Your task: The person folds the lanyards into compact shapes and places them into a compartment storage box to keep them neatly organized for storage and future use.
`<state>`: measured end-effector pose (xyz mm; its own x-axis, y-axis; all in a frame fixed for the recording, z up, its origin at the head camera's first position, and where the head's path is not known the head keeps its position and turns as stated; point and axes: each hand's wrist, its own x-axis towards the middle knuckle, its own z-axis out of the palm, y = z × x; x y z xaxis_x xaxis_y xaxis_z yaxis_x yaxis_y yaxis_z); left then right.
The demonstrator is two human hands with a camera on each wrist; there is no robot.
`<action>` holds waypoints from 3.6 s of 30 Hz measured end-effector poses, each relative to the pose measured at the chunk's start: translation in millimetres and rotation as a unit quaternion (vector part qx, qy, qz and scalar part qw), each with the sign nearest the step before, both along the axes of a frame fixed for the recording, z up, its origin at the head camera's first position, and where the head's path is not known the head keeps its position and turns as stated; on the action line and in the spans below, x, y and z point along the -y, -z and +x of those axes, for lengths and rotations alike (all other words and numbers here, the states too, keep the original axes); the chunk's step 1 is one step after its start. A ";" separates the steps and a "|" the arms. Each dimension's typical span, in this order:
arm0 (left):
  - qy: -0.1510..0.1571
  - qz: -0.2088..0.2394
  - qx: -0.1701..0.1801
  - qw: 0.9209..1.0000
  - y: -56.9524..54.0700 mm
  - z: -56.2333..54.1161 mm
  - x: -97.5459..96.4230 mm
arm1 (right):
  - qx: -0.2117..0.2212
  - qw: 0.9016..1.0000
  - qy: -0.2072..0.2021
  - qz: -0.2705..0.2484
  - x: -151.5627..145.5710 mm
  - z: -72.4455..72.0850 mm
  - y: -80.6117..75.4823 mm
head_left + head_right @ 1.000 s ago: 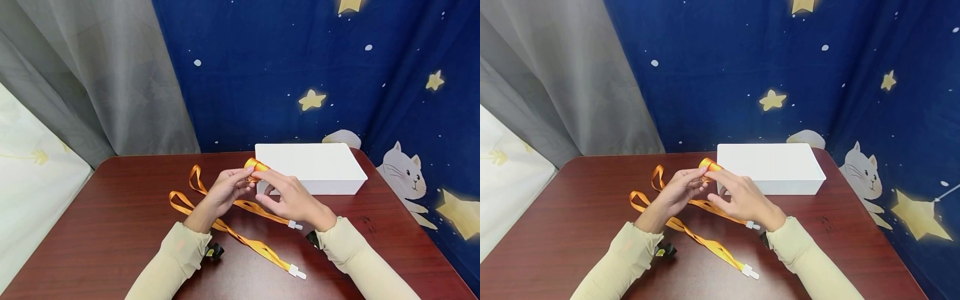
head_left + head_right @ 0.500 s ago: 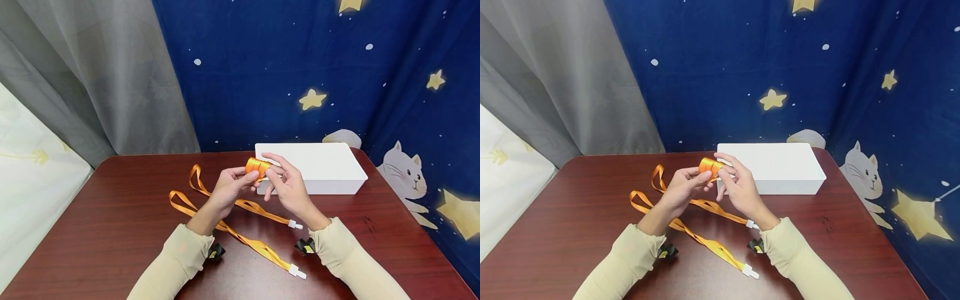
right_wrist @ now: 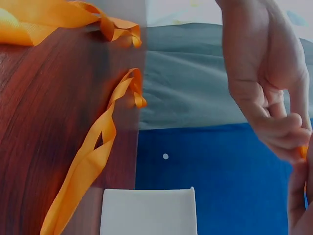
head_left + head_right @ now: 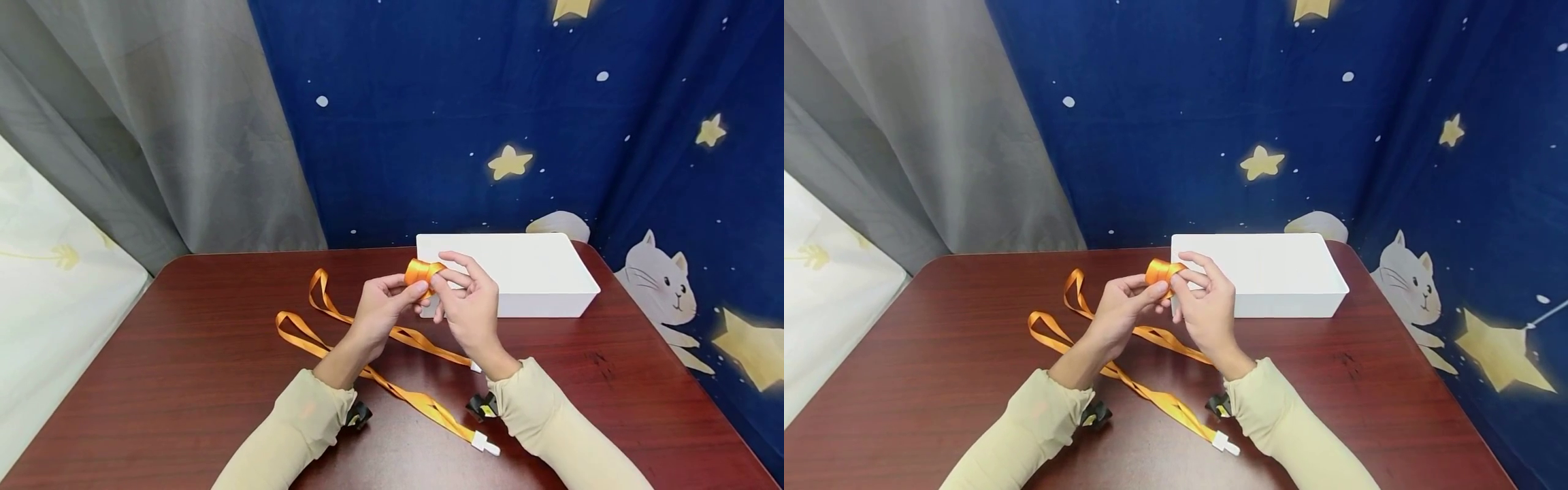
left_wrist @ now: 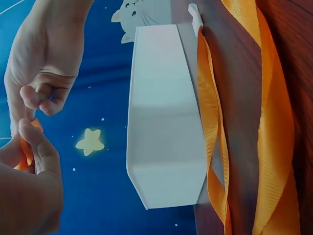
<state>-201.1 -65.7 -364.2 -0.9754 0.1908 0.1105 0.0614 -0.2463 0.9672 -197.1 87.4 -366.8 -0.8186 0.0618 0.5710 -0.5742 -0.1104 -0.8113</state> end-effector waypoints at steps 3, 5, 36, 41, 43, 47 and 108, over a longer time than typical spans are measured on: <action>-0.008 0.001 -0.008 1.000 -0.3 0.2 -0.8 | -0.044 0.998 0.049 0.013 5.7 2.3 2.3; -0.013 0.003 -0.014 1.000 -0.6 0.4 -1.5 | -0.080 0.993 0.083 0.026 8.9 3.1 4.1; -0.039 -0.121 -0.085 0.988 -8.3 -5.5 4.9 | -0.078 0.995 0.067 0.014 13.6 6.0 -3.7; -0.060 -0.107 -0.093 0.988 -7.3 -5.9 4.0 | -0.079 0.994 0.079 -0.011 11.9 3.0 -3.7; -0.068 -0.098 -0.089 0.989 -6.8 -6.7 3.1 | -0.077 0.994 0.083 0.000 9.7 0.7 -2.2; -0.091 -0.102 -0.081 0.987 -6.1 -10.0 1.6 | -0.067 0.992 0.094 0.042 2.1 -5.1 3.6; -0.172 -0.510 -0.083 0.839 10.1 -79.0 -45.2 | 0.132 0.872 0.134 0.451 -73.3 -48.2 29.2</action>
<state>-280.0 -20.6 -374.3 -0.9795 -0.0215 0.2003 0.1133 0.7633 0.6361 -245.3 160.8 -396.1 -0.9539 -0.1060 0.2807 -0.2617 0.7516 -0.6055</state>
